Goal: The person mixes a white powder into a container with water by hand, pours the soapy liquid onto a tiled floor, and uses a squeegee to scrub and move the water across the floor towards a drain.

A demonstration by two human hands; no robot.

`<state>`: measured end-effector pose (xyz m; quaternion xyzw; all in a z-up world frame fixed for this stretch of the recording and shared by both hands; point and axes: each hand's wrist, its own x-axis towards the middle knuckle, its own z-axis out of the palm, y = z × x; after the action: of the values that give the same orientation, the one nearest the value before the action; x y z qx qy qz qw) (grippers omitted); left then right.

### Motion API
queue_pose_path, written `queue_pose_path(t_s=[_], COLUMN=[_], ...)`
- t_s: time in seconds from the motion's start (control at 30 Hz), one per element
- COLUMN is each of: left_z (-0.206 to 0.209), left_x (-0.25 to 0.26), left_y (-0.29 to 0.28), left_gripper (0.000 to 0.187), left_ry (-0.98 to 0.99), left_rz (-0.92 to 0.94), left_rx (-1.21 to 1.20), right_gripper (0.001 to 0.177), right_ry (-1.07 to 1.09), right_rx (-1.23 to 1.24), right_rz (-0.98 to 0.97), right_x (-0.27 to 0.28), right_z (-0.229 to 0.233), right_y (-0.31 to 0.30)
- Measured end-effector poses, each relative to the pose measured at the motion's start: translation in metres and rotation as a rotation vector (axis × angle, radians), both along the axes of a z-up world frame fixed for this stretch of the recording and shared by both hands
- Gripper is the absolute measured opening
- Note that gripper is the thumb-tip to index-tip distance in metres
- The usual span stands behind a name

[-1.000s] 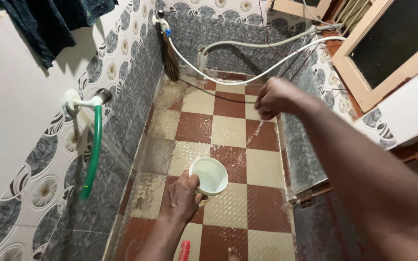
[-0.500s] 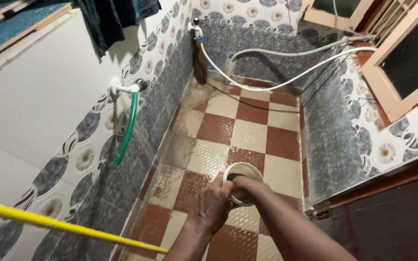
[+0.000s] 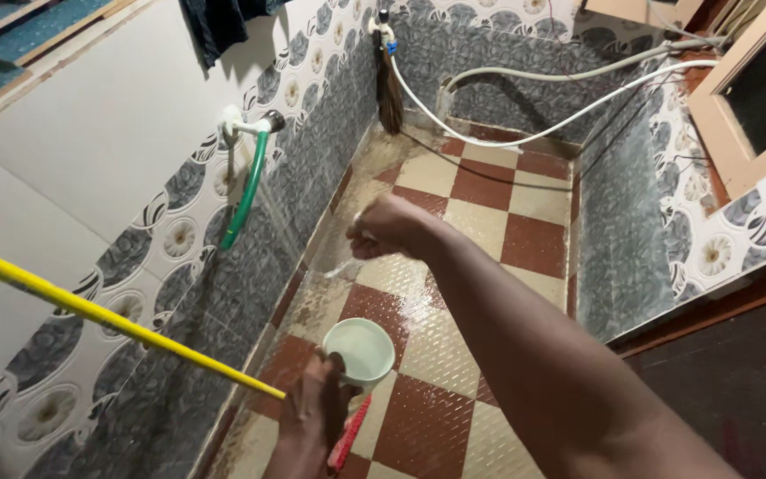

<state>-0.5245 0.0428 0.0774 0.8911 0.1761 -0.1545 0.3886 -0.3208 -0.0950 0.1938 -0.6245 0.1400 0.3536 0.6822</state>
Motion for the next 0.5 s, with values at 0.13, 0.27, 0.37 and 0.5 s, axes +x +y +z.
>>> queue_pose_path(t_s=[0.13, 0.27, 0.37, 0.5], left_z=[-0.003, -0.022, -0.023, -0.015], left_x=[-0.014, -0.012, -0.007, -0.005], left_y=[0.018, 0.029, 0.029, 0.023], left_gripper=[0.024, 0.023, 0.025, 0.025], left_ry=[-0.29, -0.316, -0.328, -0.381], left_rz=[-0.247, -0.274, -0.312, -0.373], left_rx=[0.346, 0.339, 0.331, 0.273], right_gripper=[0.03, 0.022, 0.017, 0.013], right_ry=[-0.241, -0.453, -0.419, -0.382], right_rx=[-0.25, -0.833, -1.067, -1.028], right_rz=[0.275, 0.683, 0.723, 0.47], right_x=[0.019, 0.026, 0.01, -0.024], right_z=[-0.015, -0.052, -0.064, -0.05], right_y=[-0.001, -0.057, -0.106, -0.13])
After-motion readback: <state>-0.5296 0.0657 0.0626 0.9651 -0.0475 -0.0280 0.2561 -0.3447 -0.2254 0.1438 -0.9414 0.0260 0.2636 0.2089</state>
